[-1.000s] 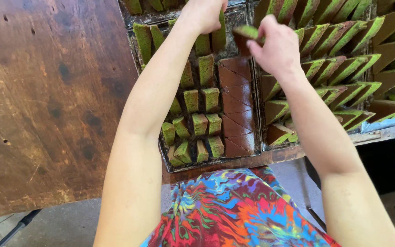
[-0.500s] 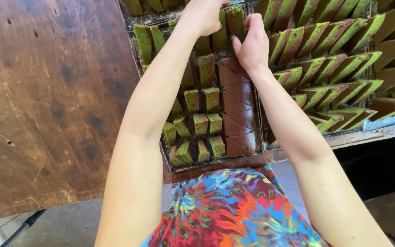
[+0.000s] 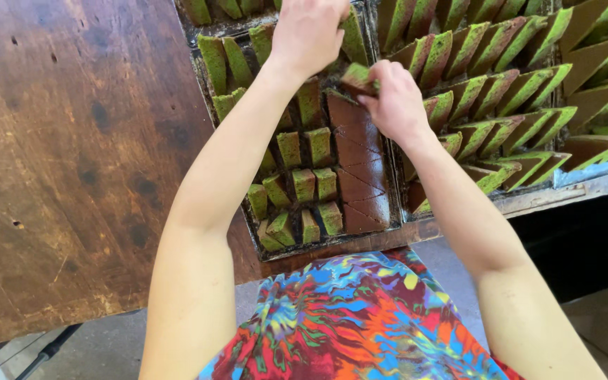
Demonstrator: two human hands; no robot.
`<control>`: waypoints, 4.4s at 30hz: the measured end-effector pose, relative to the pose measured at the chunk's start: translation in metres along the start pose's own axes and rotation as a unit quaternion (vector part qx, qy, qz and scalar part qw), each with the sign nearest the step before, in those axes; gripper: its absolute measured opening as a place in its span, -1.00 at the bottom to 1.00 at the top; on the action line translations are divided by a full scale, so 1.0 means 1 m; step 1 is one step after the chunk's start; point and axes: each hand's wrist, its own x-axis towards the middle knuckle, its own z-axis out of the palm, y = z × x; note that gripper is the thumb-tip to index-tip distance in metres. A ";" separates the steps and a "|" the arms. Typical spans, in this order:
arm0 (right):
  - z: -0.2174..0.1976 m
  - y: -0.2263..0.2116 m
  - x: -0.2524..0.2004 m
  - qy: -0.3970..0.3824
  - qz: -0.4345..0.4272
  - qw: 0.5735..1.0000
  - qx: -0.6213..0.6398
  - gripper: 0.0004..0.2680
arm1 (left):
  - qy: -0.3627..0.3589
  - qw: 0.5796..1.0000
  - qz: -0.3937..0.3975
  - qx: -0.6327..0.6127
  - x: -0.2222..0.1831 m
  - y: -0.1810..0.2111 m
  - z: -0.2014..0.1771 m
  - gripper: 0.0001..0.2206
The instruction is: The person picks up triangular pieces of baked green bread from several trays and organizes them onto a different tray.
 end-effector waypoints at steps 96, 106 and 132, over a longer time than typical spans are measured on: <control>0.041 -0.025 -0.190 0.044 0.351 0.543 0.761 -0.78 | -0.207 0.977 -0.050 -0.025 -0.069 0.096 0.083 -0.47; -0.005 -0.049 -0.137 0.070 0.254 0.460 0.848 -0.67 | -0.287 0.863 0.047 -0.412 -0.078 0.108 -0.061 -0.19; 0.049 -0.005 -0.127 0.043 0.139 0.988 0.043 -0.80 | -0.158 0.984 -0.068 -0.050 -0.127 0.066 0.032 -0.65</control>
